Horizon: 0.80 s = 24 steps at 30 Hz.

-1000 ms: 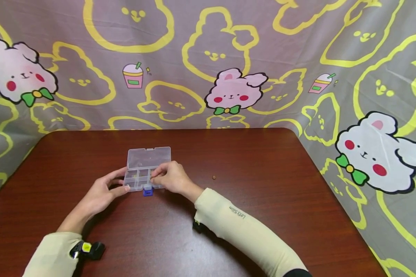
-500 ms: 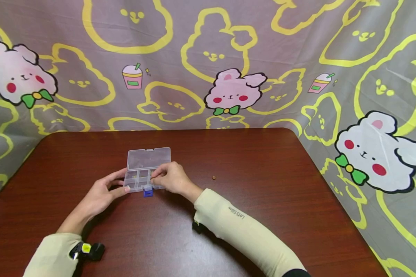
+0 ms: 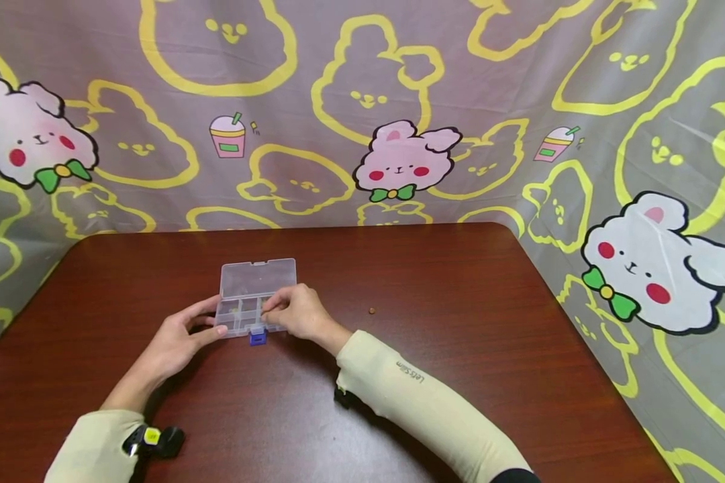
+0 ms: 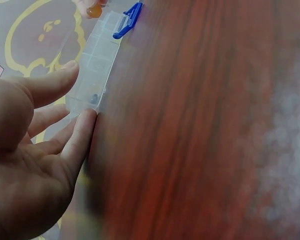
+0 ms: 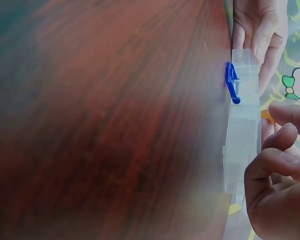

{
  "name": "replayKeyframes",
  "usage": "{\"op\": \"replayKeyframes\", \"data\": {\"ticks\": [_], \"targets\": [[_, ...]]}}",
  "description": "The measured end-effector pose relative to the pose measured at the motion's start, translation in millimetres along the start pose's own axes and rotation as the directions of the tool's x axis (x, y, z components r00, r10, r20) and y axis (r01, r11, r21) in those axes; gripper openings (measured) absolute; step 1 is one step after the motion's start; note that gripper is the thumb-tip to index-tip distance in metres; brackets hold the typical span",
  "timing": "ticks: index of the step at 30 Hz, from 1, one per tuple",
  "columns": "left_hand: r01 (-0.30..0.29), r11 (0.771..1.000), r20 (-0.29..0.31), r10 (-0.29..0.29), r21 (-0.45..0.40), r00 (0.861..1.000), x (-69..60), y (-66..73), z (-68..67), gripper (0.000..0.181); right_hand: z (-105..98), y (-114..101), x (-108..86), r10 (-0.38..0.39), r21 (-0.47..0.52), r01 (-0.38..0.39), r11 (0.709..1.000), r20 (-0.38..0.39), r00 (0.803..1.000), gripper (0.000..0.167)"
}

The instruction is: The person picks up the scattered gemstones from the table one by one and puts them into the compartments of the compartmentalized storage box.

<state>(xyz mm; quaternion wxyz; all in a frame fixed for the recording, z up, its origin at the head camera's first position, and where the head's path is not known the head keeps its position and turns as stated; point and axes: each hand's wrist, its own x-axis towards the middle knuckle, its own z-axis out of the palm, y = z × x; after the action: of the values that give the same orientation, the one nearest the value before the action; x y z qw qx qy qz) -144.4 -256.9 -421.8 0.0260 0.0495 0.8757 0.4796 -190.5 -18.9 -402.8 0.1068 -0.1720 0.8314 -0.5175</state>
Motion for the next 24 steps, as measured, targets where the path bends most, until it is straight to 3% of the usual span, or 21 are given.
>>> {"op": "replayKeyframes", "data": {"ticks": [14, 24], "targets": [[0.042, 0.999, 0.004, -0.042, 0.023, 0.999, -0.2, 3.7, 1.7, 0.067, -0.8, -2.3, -2.3, -0.007, -0.018, 0.007, 1.0, 0.015, 1.0, 0.004], [-0.001, 1.0, 0.016, 0.001, 0.012, 1.0, 0.4, 4.8, 1.2, 0.07, -1.7, -2.6, -4.0, -0.012, -0.015, 0.013, 1.0, 0.021, 1.0, 0.004]]}}
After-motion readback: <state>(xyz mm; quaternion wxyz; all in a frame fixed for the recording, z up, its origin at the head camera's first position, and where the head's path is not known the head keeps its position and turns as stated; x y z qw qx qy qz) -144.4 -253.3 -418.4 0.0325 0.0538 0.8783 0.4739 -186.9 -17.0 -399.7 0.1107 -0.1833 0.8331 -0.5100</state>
